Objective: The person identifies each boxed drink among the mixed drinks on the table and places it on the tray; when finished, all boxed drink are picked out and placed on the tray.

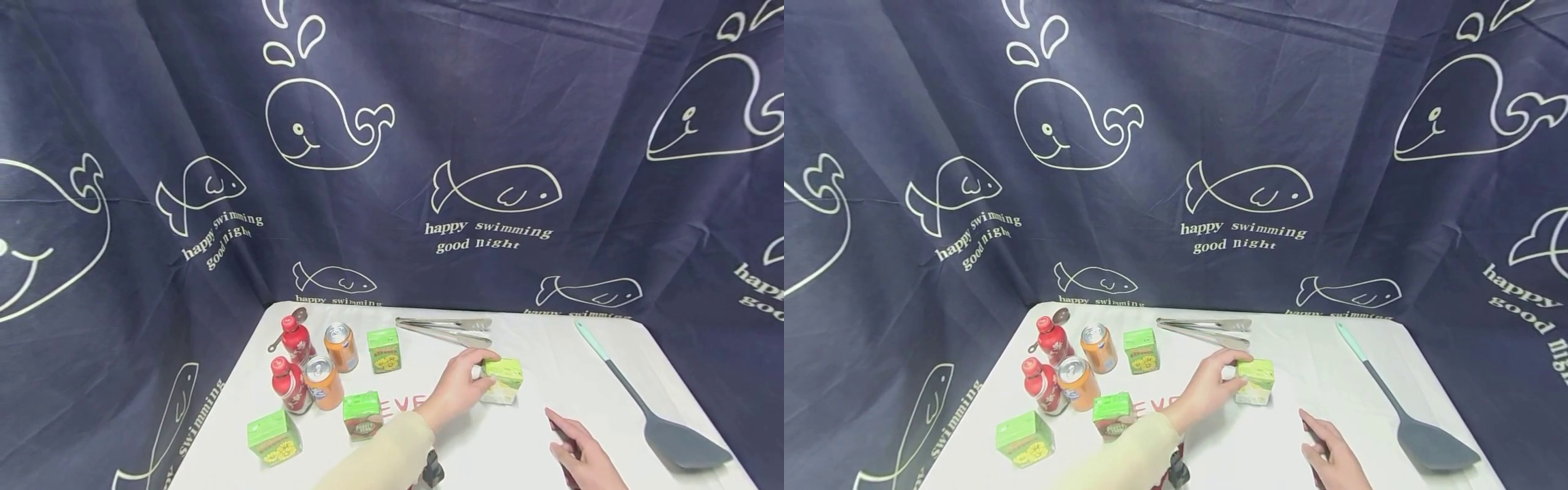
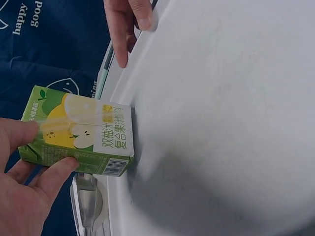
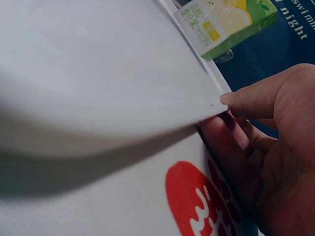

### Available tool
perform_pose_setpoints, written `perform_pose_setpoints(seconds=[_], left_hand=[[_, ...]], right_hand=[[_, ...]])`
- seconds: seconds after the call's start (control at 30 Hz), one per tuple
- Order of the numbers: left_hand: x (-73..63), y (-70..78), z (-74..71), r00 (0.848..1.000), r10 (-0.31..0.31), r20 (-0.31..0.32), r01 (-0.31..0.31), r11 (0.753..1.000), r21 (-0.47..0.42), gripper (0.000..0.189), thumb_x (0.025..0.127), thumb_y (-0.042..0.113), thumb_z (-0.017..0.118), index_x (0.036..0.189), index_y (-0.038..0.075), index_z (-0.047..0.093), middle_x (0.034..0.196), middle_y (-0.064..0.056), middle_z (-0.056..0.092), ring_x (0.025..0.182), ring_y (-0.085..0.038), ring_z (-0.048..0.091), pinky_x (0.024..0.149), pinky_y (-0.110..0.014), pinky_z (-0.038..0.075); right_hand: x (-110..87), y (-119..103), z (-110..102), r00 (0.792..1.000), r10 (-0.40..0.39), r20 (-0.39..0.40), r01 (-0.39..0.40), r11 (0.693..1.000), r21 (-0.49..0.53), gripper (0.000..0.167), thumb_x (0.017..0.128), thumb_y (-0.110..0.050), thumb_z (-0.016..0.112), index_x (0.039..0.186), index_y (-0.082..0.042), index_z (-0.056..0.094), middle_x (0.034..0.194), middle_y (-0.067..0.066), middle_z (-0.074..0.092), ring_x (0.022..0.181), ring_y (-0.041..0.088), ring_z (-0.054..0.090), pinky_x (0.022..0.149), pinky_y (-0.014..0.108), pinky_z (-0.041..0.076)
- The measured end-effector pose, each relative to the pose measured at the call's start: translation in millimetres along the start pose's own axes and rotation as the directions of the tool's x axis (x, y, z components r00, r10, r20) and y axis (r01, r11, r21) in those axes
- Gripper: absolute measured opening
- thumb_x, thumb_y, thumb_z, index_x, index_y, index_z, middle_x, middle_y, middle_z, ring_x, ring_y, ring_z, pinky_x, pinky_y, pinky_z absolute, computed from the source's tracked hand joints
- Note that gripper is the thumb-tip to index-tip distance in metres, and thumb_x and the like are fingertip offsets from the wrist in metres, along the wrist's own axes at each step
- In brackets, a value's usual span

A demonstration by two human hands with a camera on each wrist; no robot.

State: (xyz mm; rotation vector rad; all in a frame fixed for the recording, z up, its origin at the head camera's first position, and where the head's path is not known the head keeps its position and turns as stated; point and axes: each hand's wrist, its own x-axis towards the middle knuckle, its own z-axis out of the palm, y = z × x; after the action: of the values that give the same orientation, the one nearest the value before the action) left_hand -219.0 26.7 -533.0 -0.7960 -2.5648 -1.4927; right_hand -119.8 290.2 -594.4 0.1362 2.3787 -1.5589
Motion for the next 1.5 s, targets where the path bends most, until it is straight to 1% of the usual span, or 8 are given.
perform_pose_setpoints(seconds=[0.3,0.6,0.73,0.9,1.0,1.17,1.43,1.5], left_hand=[[1.6,5.0,13.6,1.000,0.005,-0.009,-0.005,1.000,0.003,0.039,0.091,0.003,0.078,0.127,0.017,0.072,0.126,0.008,0.067,0.115,0.000,0.059,0.106,-0.022,0.047],[3.1,6.3,19.6,1.000,-0.002,-0.014,0.002,1.000,-0.010,0.039,0.092,0.003,0.076,0.128,0.017,0.071,0.128,0.009,0.066,0.118,-0.001,0.059,0.108,-0.023,0.045],[3.2,6.3,19.9,1.000,0.002,-0.013,-0.002,1.000,-0.009,0.039,0.093,0.004,0.076,0.129,0.018,0.070,0.128,0.009,0.066,0.118,-0.001,0.059,0.109,-0.024,0.045],[2.6,2.7,19.2,1.000,0.005,0.001,-0.005,1.000,0.006,0.038,0.095,0.007,0.075,0.130,0.019,0.069,0.129,0.010,0.065,0.117,0.000,0.059,0.107,-0.023,0.046],[1.8,1.3,18.0,1.000,0.013,0.011,-0.013,1.000,0.015,0.038,0.096,0.008,0.074,0.131,0.019,0.068,0.130,0.010,0.064,0.119,-0.001,0.058,0.108,-0.023,0.046],[0.6,0.3,17.1,1.000,0.014,0.026,-0.015,0.999,0.031,0.039,0.097,0.008,0.073,0.133,0.020,0.066,0.132,0.009,0.063,0.122,-0.002,0.058,0.109,-0.023,0.045],[1.2,3.3,15.0,0.999,0.012,0.040,-0.015,0.998,0.060,0.039,0.097,0.009,0.073,0.134,0.020,0.066,0.133,0.009,0.063,0.126,-0.003,0.057,0.110,-0.022,0.043],[1.7,5.3,13.1,0.998,0.017,0.055,-0.022,0.996,0.082,0.042,0.097,0.009,0.073,0.137,0.020,0.066,0.134,0.008,0.063,0.126,-0.004,0.057,0.107,-0.020,0.045]], right_hand=[[1.0,-0.9,2.0,1.000,0.008,-0.015,-0.008,1.000,-0.016,0.062,0.103,-0.003,0.060,0.160,0.000,0.035,0.144,0.020,0.041,0.069,0.024,0.053,0.053,0.034,0.053],[0.2,-2.9,1.2,1.000,0.001,-0.025,-0.001,1.000,-0.020,0.062,0.102,-0.002,0.060,0.159,0.002,0.036,0.140,0.020,0.042,0.068,0.023,0.052,0.053,0.034,0.053],[-0.4,-3.4,0.8,1.000,0.002,-0.019,-0.003,1.000,-0.014,0.062,0.102,-0.002,0.059,0.159,0.002,0.035,0.141,0.020,0.040,0.067,0.022,0.052,0.053,0.034,0.053],[-0.3,-3.2,2.1,1.000,0.013,-0.024,-0.013,1.000,-0.006,0.062,0.102,-0.001,0.059,0.159,0.001,0.036,0.142,0.020,0.040,0.069,0.022,0.052,0.053,0.034,0.053],[0.0,-2.3,2.8,1.000,0.000,-0.025,0.000,1.000,-0.009,0.063,0.102,-0.002,0.061,0.159,0.002,0.036,0.142,0.021,0.041,0.069,0.023,0.052,0.053,0.034,0.053],[1.3,-1.4,3.3,1.000,0.006,-0.023,-0.006,1.000,-0.009,0.063,0.102,-0.002,0.061,0.159,0.002,0.036,0.143,0.021,0.041,0.068,0.024,0.052,0.053,0.034,0.053],[1.7,-0.1,2.0,1.000,0.007,-0.016,-0.007,1.000,-0.013,0.063,0.101,-0.003,0.062,0.159,0.001,0.036,0.143,0.020,0.041,0.069,0.023,0.053,0.054,0.034,0.054],[1.4,-0.5,1.3,1.000,0.004,-0.020,-0.005,1.000,-0.019,0.063,0.101,-0.003,0.062,0.159,0.001,0.036,0.142,0.021,0.042,0.068,0.023,0.053,0.054,0.034,0.054]])
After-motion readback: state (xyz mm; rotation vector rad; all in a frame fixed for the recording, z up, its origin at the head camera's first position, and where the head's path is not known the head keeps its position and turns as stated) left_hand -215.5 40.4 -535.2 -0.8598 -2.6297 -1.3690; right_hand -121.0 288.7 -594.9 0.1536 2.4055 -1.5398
